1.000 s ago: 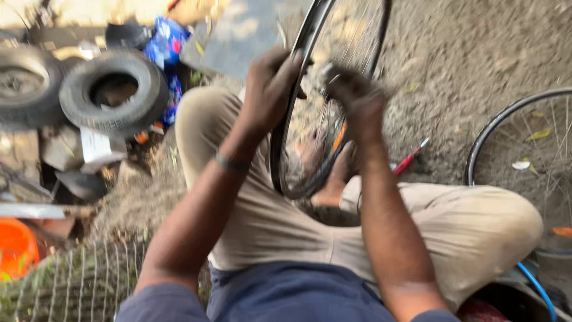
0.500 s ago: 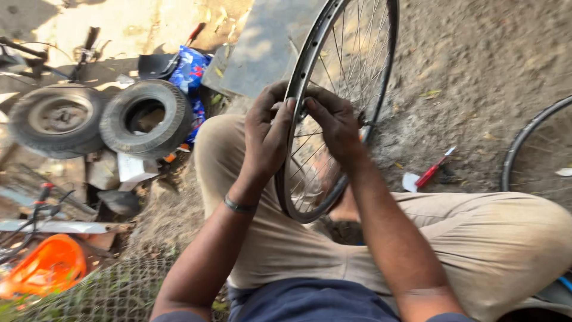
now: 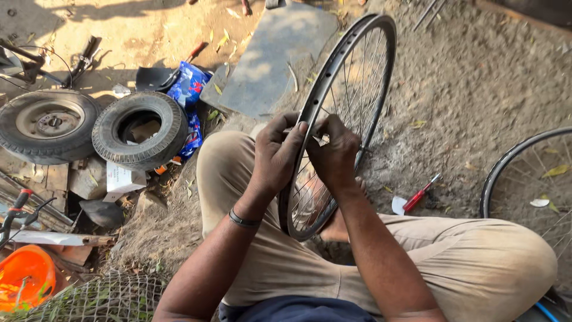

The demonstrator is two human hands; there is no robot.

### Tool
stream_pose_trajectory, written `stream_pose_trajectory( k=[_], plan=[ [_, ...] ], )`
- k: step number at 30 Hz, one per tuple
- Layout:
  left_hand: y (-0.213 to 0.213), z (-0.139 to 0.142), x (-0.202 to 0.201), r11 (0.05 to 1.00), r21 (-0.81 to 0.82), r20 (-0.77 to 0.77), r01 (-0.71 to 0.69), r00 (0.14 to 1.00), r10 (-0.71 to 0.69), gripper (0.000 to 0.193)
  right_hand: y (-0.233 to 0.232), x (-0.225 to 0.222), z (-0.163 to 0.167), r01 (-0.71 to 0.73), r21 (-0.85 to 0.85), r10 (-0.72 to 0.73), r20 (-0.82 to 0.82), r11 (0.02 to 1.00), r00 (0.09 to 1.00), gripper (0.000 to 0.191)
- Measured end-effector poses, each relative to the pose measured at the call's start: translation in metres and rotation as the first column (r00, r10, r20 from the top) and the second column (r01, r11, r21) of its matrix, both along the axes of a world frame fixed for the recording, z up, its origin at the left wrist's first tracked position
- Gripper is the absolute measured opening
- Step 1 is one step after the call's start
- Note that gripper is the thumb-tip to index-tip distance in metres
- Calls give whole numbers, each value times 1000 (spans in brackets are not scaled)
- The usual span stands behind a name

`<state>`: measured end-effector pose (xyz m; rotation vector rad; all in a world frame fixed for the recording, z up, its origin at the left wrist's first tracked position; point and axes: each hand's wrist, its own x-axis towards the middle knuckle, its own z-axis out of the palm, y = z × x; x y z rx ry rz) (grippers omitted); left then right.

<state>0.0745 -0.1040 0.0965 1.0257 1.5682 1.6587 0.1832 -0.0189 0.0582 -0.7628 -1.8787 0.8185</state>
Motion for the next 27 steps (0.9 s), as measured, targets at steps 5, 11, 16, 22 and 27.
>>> stream_pose_trajectory(
  k=[5, 11, 16, 22, 27],
  plan=[
    [-3, 10, 0, 997, 9, -70, -78, 994, 78, 23, 3, -2, 7, -48, 5, 47, 69, 999, 997, 24],
    [-39, -2, 29, 978, -27, -106, -208, 973, 204, 22, 29, 31, 3, -445, -367, 419, -154, 817, 895, 14],
    [-50, -9, 40, 992, -98, 104, -81, 990, 91, 31, 23, 24, 2, -153, 6, 151, 142, 988, 978, 19],
    [-9, 21, 16, 974, -220, -55, -44, 998, 33, 35, 18, 38, 14, -23, -170, 4, -110, 985, 994, 17],
    [23, 32, 17, 986, -147, -42, -75, 997, 69, 36, 26, 51, 20, -146, -145, 147, -1, 979, 989, 22]
  ],
)
